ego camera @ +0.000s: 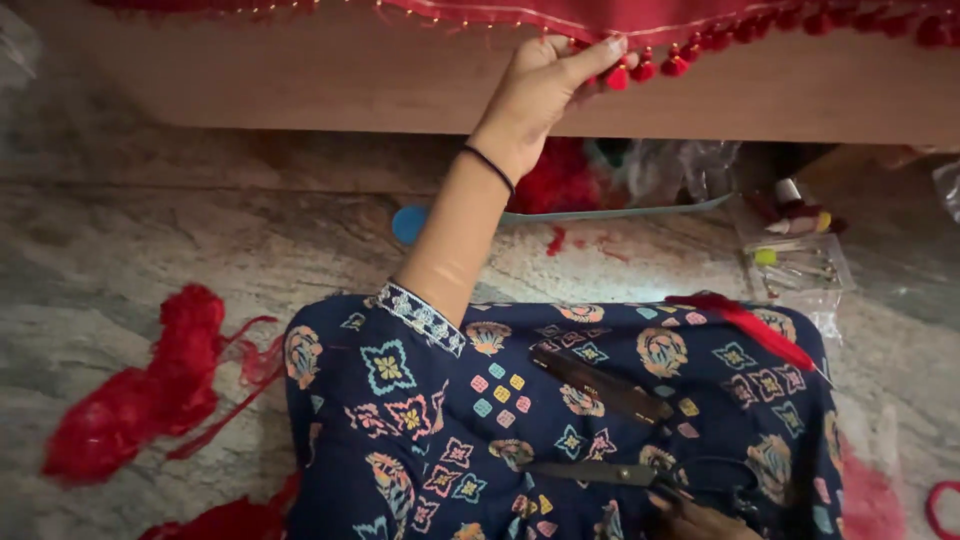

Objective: Manually sewing and attaching decorative red tassels to the edge of a red and gold striped fabric.

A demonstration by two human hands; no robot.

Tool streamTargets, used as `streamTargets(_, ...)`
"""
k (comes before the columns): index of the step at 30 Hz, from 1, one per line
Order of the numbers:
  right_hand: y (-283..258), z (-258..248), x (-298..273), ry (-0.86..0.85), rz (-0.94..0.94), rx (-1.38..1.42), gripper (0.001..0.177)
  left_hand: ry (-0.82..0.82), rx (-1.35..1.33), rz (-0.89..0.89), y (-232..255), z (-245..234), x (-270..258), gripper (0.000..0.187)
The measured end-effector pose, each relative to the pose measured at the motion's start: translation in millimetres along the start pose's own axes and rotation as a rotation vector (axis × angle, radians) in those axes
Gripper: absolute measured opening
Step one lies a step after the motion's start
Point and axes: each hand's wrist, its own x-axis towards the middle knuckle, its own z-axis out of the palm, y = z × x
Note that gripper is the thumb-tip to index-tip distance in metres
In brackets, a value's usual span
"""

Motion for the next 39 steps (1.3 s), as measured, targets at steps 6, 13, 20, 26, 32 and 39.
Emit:
streamTargets(6, 53.7, -134.7, -14.3, 0.052, 0.054, -0.027, 0.053, -0.016, 0.123, 0.045, 2.9, 4.2, 7.1, 0.023)
streamTargets(13, 94.4, -226.1, 17.5, 0.236, 0.206, 0.595, 0.056, -0.004, 0.13, 0.025, 5.3, 9.1, 0.5, 0.019)
streamTargets(20, 126.6, -288.8, 49.4, 0.386, 0.662, 0.723, 0.053, 0.163, 0.125, -0.029, 8.8, 4.0, -1.7, 0.018)
streamTargets(26, 159.7, -283.0, 19.9, 0.567, 1.55, 0.69, 0.037, 0.068, 0.195, -0.003, -6.2, 6.4, -9.7, 0.019)
streamTargets(32, 150.4, -138.9, -38.7, 0.792, 1.617, 1.541, 0.05, 0.172, 0.147, 0.059, -15.8, 15.6, -10.6, 0.012)
streamTargets(39, 184.8, -129.5, -34.8, 0.983, 1.66, 1.446, 0.052, 0.192, 0.101, 0.148, -5.3, 10.6, -16.4, 0.018)
